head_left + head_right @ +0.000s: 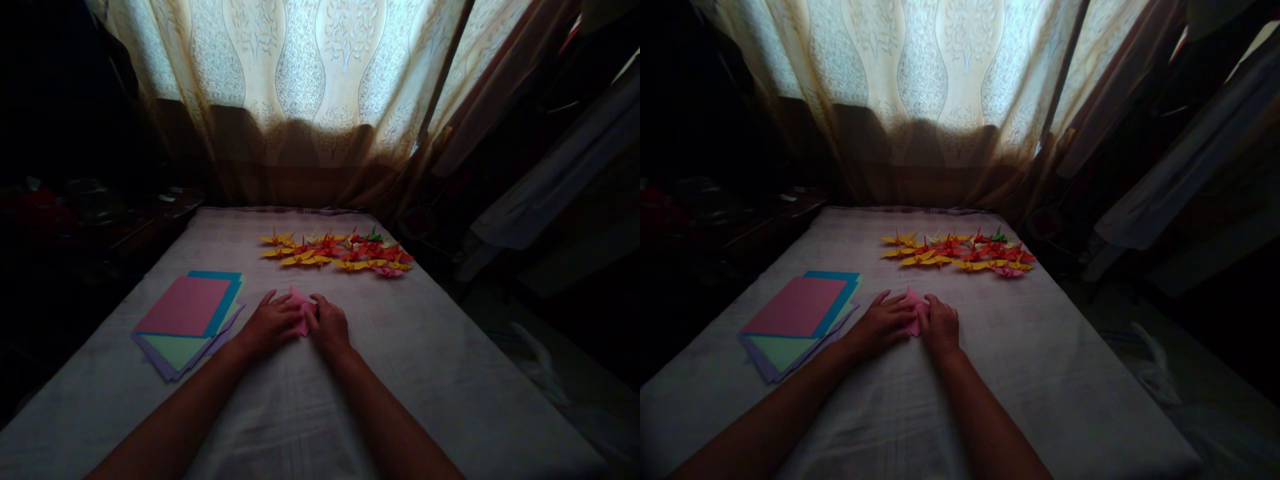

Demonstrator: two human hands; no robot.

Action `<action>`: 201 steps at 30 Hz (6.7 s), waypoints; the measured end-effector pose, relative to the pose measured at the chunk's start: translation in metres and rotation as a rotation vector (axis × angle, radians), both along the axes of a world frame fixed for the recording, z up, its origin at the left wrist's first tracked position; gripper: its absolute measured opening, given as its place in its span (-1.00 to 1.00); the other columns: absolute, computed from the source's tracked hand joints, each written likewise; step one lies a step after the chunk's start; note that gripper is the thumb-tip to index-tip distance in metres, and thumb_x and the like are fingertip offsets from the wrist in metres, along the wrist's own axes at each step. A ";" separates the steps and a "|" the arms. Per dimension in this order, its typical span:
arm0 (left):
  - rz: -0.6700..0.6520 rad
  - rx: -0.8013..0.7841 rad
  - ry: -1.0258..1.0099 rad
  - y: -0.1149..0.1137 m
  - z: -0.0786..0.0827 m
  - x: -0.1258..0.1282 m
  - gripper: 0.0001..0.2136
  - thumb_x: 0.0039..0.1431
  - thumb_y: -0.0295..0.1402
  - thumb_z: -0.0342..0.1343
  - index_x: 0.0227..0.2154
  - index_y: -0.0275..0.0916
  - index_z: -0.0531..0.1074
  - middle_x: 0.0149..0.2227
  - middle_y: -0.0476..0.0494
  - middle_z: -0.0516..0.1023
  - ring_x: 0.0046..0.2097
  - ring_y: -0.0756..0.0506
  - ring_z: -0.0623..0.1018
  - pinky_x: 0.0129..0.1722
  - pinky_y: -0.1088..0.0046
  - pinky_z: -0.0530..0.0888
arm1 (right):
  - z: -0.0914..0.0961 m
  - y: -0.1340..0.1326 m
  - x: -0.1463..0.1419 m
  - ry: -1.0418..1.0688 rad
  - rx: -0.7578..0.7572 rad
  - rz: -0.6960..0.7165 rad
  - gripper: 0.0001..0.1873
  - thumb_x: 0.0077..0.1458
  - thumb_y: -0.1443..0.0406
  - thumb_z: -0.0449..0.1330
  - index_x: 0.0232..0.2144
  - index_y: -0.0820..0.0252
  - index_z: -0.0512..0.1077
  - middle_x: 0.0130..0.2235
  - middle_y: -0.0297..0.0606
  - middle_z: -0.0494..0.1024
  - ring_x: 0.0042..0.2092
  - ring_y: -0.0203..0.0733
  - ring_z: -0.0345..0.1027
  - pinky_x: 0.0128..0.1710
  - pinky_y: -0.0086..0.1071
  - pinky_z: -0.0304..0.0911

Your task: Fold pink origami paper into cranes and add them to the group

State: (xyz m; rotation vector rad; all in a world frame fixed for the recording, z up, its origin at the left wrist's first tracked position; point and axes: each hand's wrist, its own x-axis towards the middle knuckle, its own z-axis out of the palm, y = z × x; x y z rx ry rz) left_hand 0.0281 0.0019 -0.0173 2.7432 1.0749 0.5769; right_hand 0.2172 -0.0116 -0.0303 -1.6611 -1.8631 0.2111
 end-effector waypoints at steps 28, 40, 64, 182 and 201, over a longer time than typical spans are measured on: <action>0.370 -0.276 -0.250 0.004 0.006 0.015 -0.85 0.10 -0.34 0.09 -0.53 -0.22 0.47 -0.49 0.00 0.52 -0.38 -0.05 0.48 -0.32 0.48 0.35 | 0.003 -0.003 0.021 0.181 0.046 0.276 -0.79 0.02 0.39 0.19 -0.24 0.15 0.53 -0.20 -0.23 0.59 -0.14 -0.17 0.44 -0.05 -0.31 0.31; 0.442 -0.228 -0.213 0.004 0.010 0.017 -0.85 0.29 -0.35 -0.06 -0.35 -0.18 0.37 -0.38 -0.06 0.53 -0.31 -0.10 0.52 -0.26 0.43 0.34 | 0.011 0.009 0.017 0.068 -0.083 0.154 -0.83 0.13 0.33 0.15 -0.31 0.09 0.56 -0.25 -0.28 0.63 -0.21 -0.20 0.46 -0.19 -0.41 0.26; 0.487 -0.499 0.054 0.052 0.040 0.018 -0.85 0.18 -0.25 0.03 -0.33 -0.19 0.43 -0.34 -0.07 0.55 -0.31 -0.10 0.49 -0.41 0.48 0.23 | 0.038 0.049 0.014 0.004 -0.436 0.028 -0.81 0.04 0.18 0.21 -0.43 0.12 0.57 -0.38 -0.29 0.62 -0.35 -0.21 0.42 -0.45 -0.42 0.03; 0.447 -0.527 -0.614 0.074 0.013 0.015 -0.79 0.10 -0.25 0.09 -0.28 -0.17 0.57 -0.25 -0.08 0.65 -0.18 -0.13 0.60 -0.08 0.35 0.49 | 0.042 0.057 0.000 -0.045 -0.469 0.072 -0.83 0.12 0.27 0.12 -0.37 0.10 0.53 -0.31 -0.29 0.62 -0.28 -0.23 0.43 -0.35 -0.42 0.02; 0.459 -0.601 -0.510 0.074 0.009 0.017 -0.75 0.10 -0.13 0.03 -0.40 -0.20 0.47 -0.46 0.00 0.53 -0.38 -0.07 0.50 -0.41 0.51 0.36 | 0.040 0.066 0.021 0.195 -0.500 0.185 -0.80 0.04 0.41 0.14 -0.32 0.16 0.54 -0.31 -0.32 0.61 -0.29 -0.27 0.43 -0.28 -0.47 0.20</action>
